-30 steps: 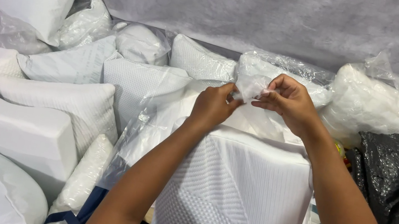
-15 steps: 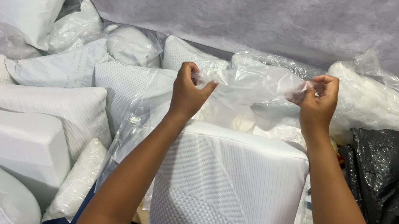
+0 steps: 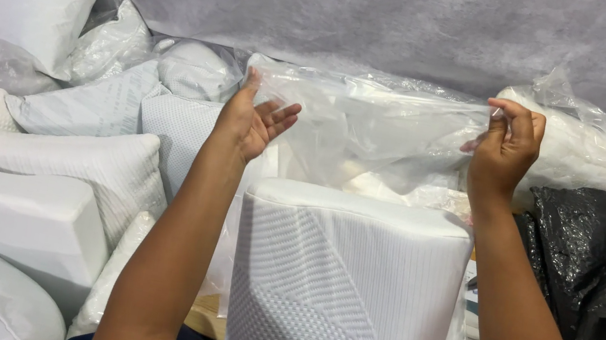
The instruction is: Cleaning a pillow with a lint roller and then placing it into a plastic bag and sealing it for packaging.
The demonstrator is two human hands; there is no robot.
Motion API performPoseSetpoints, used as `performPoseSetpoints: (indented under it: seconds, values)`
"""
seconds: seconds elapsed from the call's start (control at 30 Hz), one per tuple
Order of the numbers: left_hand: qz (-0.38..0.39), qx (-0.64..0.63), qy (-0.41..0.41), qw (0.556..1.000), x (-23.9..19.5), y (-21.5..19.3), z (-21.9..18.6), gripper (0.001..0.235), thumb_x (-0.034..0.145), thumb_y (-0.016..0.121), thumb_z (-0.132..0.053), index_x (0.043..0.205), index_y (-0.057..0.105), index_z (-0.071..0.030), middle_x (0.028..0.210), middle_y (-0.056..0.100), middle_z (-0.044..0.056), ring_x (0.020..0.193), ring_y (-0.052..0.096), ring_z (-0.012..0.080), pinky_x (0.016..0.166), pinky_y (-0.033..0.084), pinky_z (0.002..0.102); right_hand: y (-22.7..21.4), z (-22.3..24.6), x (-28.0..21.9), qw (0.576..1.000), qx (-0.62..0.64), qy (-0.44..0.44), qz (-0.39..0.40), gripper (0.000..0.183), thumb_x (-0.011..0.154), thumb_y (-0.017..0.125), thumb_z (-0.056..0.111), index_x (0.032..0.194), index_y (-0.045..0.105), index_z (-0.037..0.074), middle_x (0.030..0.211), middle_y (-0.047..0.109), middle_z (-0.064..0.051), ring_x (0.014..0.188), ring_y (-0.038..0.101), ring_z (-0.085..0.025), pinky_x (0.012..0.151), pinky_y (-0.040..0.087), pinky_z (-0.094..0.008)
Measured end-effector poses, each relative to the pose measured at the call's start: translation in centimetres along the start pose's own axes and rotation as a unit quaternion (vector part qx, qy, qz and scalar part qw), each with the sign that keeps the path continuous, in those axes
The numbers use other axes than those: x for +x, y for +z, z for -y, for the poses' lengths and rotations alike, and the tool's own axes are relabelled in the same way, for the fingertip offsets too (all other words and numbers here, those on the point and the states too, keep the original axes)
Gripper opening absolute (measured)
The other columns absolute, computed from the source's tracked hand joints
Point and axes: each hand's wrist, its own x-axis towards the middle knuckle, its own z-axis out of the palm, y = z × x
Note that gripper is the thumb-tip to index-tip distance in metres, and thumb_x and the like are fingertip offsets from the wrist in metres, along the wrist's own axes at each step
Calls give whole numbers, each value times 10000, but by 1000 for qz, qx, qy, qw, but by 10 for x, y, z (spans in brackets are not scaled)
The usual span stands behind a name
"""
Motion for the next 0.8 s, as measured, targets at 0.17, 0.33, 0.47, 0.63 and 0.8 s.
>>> performPoseSetpoints:
  seconds: [0.17,0.33,0.47,0.63,0.8]
  values:
    - [-17,92,302,949,0,10,-29,334,1028,633,-290,1298,624,-93,1082,633,106,802,740,177,814,672,329,-14,-8,13,998,48,44,-5,216,1179,445,89,1186,637,-9,956,444,-57,476,573,-139,449,504,-215]
    - [-171,500,483,698,-9,-18,-40,338,844,788,-136,1105,575,-156,1041,639,43,972,636,269,767,502,459,-36,-16,23,983,66,167,24,97,1138,561,104,1090,645,96,915,596,-37,559,537,-109,474,574,-306]
    - [-99,121,24,987,-2,-29,-31,349,878,733,-414,1076,600,-159,976,750,129,413,408,62,448,415,211,-39,2,15,936,129,307,119,113,1097,609,171,1111,680,83,950,650,-59,418,515,-137,467,599,-268]
    - [-15,-46,92,995,15,-34,-11,478,1063,535,-316,1488,430,-125,1230,491,187,1055,750,387,993,594,556,-24,10,7,919,189,310,155,188,972,703,38,1152,652,57,926,660,-74,792,730,-206,784,676,-438]
    - [28,180,325,928,-3,-14,-34,404,1093,566,-340,1436,573,-127,1320,574,156,1285,594,289,1167,376,493,-32,-58,9,972,71,175,137,289,902,843,-5,961,563,32,912,599,-71,815,655,-148,765,623,-342]
